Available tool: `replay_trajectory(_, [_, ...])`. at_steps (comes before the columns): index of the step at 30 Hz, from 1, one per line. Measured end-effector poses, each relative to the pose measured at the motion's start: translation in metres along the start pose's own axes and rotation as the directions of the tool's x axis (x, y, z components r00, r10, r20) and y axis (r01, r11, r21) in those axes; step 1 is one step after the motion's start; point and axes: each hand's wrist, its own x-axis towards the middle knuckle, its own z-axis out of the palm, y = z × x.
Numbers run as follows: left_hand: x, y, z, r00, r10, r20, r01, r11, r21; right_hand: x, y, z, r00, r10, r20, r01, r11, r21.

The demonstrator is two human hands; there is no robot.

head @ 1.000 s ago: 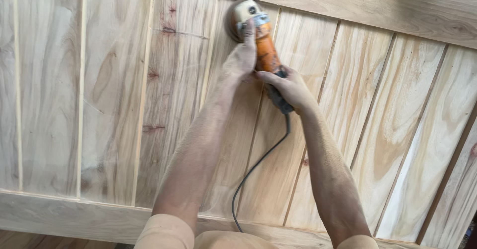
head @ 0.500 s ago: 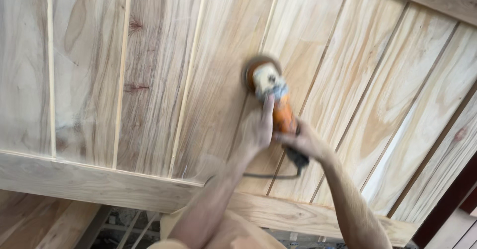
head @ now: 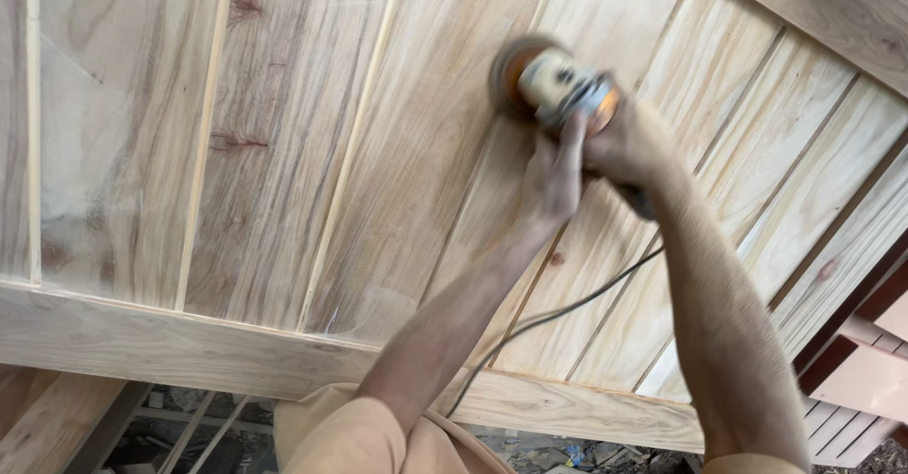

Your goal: The person uses an orbital sander to smooth the surface of a large wooden panel. They move the sander across the wood in various directions, occasionally using their left hand to steady the panel or wipe away dust.

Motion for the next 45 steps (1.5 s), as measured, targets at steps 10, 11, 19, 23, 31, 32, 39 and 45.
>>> replay_trajectory(10, [0.087, 0.033, 0.006, 0.968, 0.1, 0.231, -0.24, 0.648, 0.723, 0.069, 0.014, -0.033, 0.999, -0.041, 0.022, 0.042, 0.999, -0.032])
replay_trajectory(11, [0.07, 0.025, -0.005, 0.982, -0.046, 0.184, -0.098, 0.707, 0.7, 0.058, 0.016, -0.022, 0.994, 0.049, 0.094, -0.037, 0.991, -0.128])
replay_trajectory(19, [-0.214, -0.038, -0.097, 0.876, -0.48, 0.041, 0.268, 0.556, 0.787, -0.115, 0.054, 0.117, 0.872, 0.049, 0.488, 0.182, 0.892, -0.415])
replay_trajectory(23, [-0.297, -0.045, -0.127, 0.953, -0.286, 0.096, 0.144, 0.71, 0.689, -0.172, 0.067, 0.179, 0.819, -0.147, 0.554, 0.427, 0.802, -0.417])
replay_trajectory(31, [-0.176, -0.05, -0.123, 0.923, -0.016, 0.384, -0.343, 0.417, 0.842, -0.111, 0.05, 0.125, 0.974, -0.205, 0.095, 0.206, 0.979, -0.006])
replay_trajectory(32, [-0.175, -0.042, -0.119, 0.937, -0.081, 0.34, -0.274, 0.433, 0.859, -0.113, 0.05, 0.114, 0.965, -0.262, 0.027, 0.257, 0.958, 0.13])
replay_trajectory(39, [-0.232, 0.007, -0.154, 0.92, -0.392, 0.029, 0.234, 0.606, 0.76, -0.161, 0.023, 0.171, 0.961, -0.277, 0.023, 0.271, 0.917, -0.293])
replay_trajectory(45, [-0.283, -0.015, -0.144, 0.938, -0.34, 0.069, 0.199, 0.689, 0.697, -0.183, 0.048, 0.186, 0.934, -0.174, 0.312, 0.291, 0.878, -0.381])
